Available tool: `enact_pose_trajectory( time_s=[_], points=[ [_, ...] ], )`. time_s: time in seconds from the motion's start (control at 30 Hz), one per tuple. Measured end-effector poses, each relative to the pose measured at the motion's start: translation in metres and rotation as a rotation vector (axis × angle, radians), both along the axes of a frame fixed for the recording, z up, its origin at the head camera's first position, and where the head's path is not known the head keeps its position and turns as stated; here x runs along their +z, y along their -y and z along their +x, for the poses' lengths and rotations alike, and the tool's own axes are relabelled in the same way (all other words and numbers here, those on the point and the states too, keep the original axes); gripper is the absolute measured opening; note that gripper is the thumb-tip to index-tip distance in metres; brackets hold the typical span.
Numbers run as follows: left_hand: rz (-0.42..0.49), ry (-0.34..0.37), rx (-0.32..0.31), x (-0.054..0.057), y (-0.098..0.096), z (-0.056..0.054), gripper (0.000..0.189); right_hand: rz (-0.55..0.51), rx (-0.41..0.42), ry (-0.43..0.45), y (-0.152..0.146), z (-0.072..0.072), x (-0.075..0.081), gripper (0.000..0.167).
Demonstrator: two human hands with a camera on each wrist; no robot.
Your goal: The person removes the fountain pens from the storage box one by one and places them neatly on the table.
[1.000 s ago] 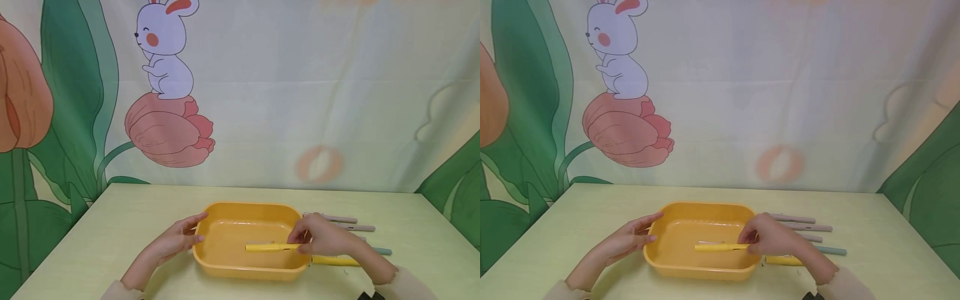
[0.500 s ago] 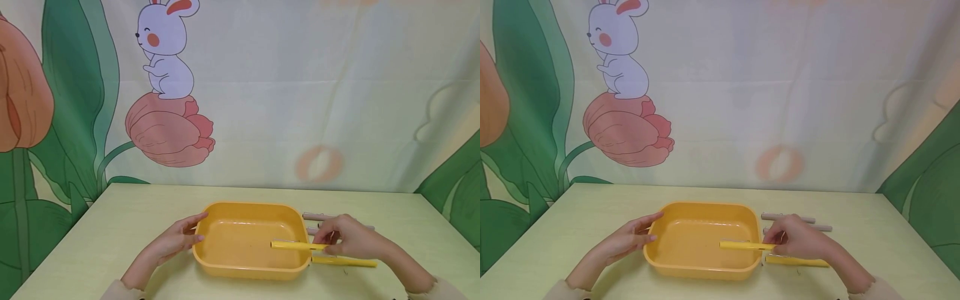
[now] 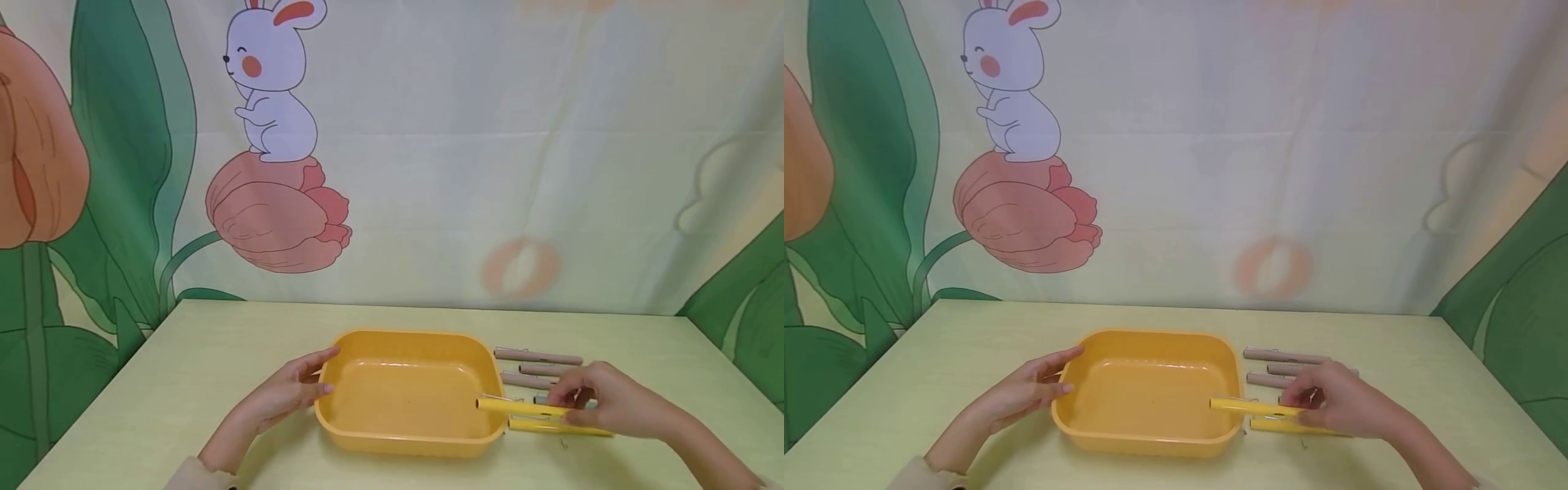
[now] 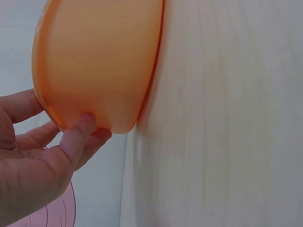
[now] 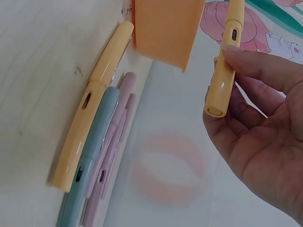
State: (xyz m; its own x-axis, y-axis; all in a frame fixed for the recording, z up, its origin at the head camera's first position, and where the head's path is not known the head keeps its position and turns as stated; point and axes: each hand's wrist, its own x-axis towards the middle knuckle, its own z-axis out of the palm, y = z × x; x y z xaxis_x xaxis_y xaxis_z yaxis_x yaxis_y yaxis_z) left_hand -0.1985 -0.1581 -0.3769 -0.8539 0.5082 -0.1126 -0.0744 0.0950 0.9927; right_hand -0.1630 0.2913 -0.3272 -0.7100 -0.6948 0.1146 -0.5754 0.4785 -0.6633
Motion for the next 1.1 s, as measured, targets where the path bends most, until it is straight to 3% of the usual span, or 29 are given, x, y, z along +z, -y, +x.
enact_pose_trajectory(
  time_s=[0.47, 0.83, 1.1],
  points=[
    [0.001, 0.010, 0.008, 0.002, -0.001, 0.000, 0.064, -0.039, 0.051, 0.031, -0.043, 0.007, -0.017, 0.016],
    [-0.005, 0.010, 0.014, 0.002, -0.001, 0.000, 0.064, 0.000, -0.001, 0.110, -0.069, 0.009, -0.037, 0.013],
    [-0.006, 0.011, 0.014, 0.002, -0.001, 0.000, 0.065, -0.005, 0.023, 0.093, -0.080, 0.007, -0.047, 0.016]
  ],
)
